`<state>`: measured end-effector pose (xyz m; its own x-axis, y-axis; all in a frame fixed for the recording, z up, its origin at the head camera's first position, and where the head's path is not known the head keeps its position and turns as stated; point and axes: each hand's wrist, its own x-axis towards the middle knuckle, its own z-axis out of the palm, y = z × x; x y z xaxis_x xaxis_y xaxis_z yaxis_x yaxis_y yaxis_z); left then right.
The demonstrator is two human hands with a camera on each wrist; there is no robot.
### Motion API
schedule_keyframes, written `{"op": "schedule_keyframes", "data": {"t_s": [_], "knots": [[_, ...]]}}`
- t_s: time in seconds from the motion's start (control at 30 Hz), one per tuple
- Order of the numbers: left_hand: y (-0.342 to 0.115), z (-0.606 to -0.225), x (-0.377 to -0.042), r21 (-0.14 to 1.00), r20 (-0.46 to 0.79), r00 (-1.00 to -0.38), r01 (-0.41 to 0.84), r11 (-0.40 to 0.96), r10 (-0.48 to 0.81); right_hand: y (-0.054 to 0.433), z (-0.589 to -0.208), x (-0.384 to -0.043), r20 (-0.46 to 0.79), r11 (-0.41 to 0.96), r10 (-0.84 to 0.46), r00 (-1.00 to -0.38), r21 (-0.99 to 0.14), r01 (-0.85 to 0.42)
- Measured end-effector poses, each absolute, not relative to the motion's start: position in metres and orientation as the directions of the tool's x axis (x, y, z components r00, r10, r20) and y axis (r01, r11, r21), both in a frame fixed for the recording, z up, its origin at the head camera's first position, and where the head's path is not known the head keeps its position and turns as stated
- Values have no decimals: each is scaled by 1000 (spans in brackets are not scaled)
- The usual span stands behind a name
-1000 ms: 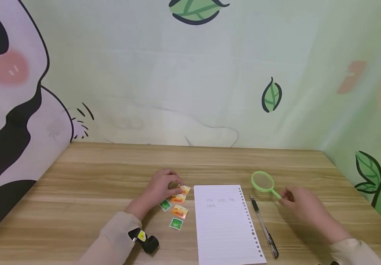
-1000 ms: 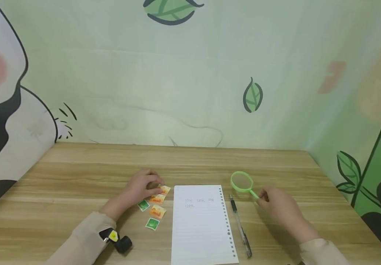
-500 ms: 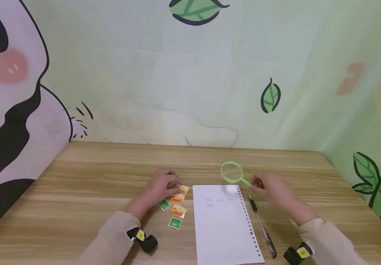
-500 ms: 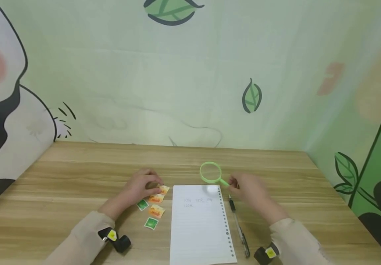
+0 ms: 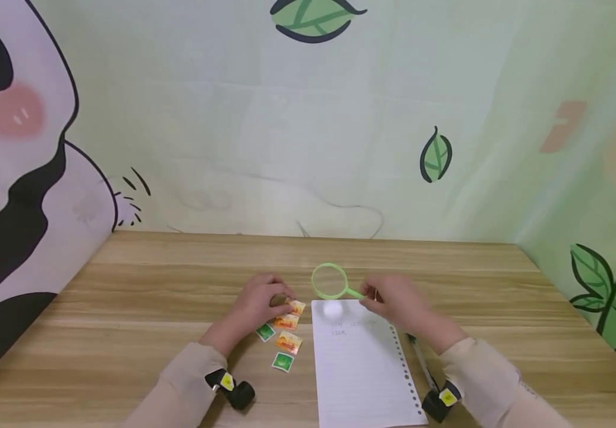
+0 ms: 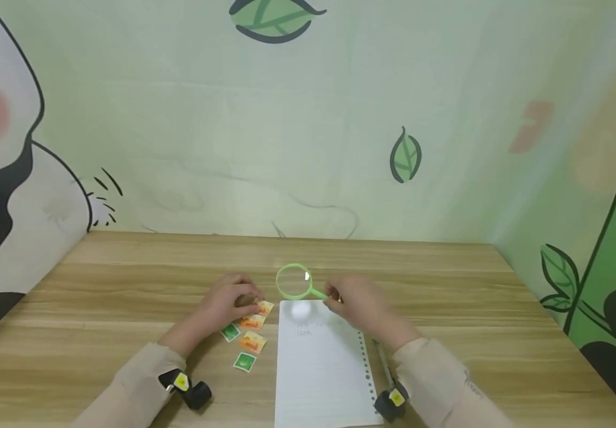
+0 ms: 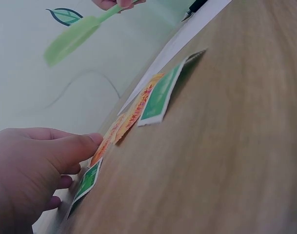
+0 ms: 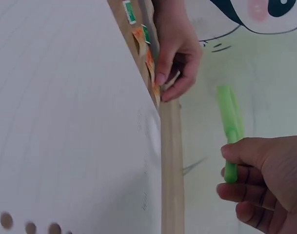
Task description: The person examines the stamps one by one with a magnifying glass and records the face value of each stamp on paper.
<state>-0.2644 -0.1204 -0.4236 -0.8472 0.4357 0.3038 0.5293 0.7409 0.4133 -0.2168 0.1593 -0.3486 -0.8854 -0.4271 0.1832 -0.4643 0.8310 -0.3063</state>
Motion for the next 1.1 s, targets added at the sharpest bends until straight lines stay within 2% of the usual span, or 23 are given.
{"op": "schedule_keyframes", "data": {"t_s": [0.23,0.47,0.67,0.9,1.1], "knots": [[-122,-424,-265,404,308,-840,540,738,446,141,-358,-214,278,811,-514,-811,-150,-565],[-122,-424,-265,383,318,-836,545,746,447,133,-367,-211,320,787,-577,-751,-27,-616],[-121,-423,-265,379,296,-846,530,758,444,128,-370,-208,330,774,-598,-730,4,-633],[-121,-422,-265,390,278,-854,518,761,440,128,-375,-207,398,743,-636,-661,85,-664],[-120,-421,-264,408,254,-868,496,767,426,127,-375,-206,397,742,-644,-654,114,-661]]}}
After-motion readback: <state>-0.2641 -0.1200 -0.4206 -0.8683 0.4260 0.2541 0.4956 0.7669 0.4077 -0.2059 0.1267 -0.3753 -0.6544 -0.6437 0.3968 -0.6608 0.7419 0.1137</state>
